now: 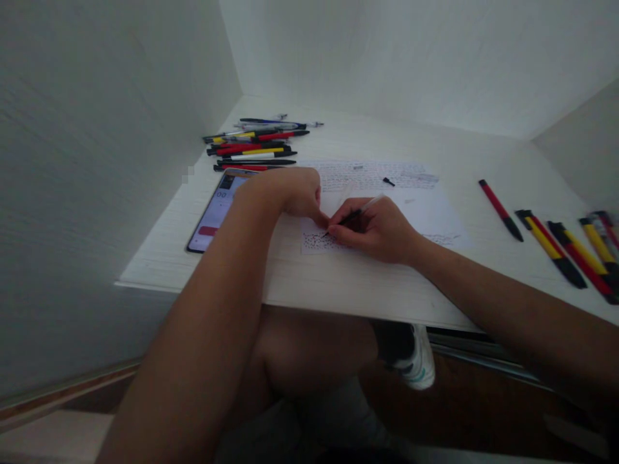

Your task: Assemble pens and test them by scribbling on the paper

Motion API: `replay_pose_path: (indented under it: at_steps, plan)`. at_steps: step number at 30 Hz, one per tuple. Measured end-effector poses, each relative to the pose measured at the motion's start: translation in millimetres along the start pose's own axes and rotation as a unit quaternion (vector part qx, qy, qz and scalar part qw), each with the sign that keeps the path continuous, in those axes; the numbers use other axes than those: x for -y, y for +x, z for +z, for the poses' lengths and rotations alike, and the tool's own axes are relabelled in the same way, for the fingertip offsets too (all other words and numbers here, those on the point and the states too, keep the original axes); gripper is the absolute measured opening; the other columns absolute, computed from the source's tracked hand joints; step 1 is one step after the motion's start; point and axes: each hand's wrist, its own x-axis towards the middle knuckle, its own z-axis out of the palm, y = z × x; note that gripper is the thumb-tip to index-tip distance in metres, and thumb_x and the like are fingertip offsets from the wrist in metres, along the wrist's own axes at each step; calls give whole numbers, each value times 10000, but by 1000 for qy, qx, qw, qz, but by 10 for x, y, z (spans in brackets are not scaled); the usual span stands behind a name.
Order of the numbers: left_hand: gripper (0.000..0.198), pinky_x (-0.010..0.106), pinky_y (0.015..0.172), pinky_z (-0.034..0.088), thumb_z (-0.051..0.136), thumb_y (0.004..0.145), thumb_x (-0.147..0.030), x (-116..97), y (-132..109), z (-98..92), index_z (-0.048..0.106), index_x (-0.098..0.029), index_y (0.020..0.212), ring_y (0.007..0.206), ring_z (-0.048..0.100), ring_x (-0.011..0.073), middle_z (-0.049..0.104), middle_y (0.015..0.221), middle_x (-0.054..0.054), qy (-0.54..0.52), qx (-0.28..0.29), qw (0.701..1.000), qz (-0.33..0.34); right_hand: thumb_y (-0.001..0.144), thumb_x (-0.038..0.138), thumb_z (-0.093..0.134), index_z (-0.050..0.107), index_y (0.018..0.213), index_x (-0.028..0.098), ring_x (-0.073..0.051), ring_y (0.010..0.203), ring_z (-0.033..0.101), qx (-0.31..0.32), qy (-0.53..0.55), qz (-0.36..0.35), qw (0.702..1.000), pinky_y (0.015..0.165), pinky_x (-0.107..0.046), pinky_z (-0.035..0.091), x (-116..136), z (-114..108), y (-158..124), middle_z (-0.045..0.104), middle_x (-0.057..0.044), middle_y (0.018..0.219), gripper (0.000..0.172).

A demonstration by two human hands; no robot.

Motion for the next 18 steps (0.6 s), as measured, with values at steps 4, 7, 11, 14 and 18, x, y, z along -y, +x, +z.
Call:
replay_pose_path:
  at_steps: [4,7,11,14,18]
  plan:
    - [446,310,760,471,814,676,-525,-68,-49,-33,820,-225,1006,837,667,237,745,837,49,17,12,999,-27,872,356,727,756,887,165,-123,593,523,3,3,10,1000,567,-275,378,-3,5,-2,655,-17,675,193]
    - [392,309,720,458,820,687,-515,-90,-68,-45,820,-222,948,785,658,225,742,805,47,14,14,999,-28,876,371,733,755,880,177,-134,614,549,1,15,18,1000,579,-285,407,14,22,-16,665,-22,700,195]
    - [444,298,732,454,819,678,-581,-86,-83,-53,813,-226,946,795,660,222,752,813,48,6,23,999,-39,899,431,745,750,904,178,-169,723,638,-65,62,18,996,651,-319,509,36,-9,2,700,-53,812,254]
    - [468,305,693,444,812,675,-611,-95,-104,-62,806,-225,937,765,656,225,756,834,55,1,28,998,-48,965,505,672,740,998,194,-181,816,676,-198,63,9,978,711,-335,560,-54,-178,73,703,-72,938,320]
    - [445,299,660,424,800,678,-614,-137,-147,-84,784,-222,888,751,651,217,763,857,53,3,33,998,-52,1029,561,551,719,1139,222,-171,838,690,-344,5,6,939,736,-328,567,-366,-619,165,701,-63,961,394]
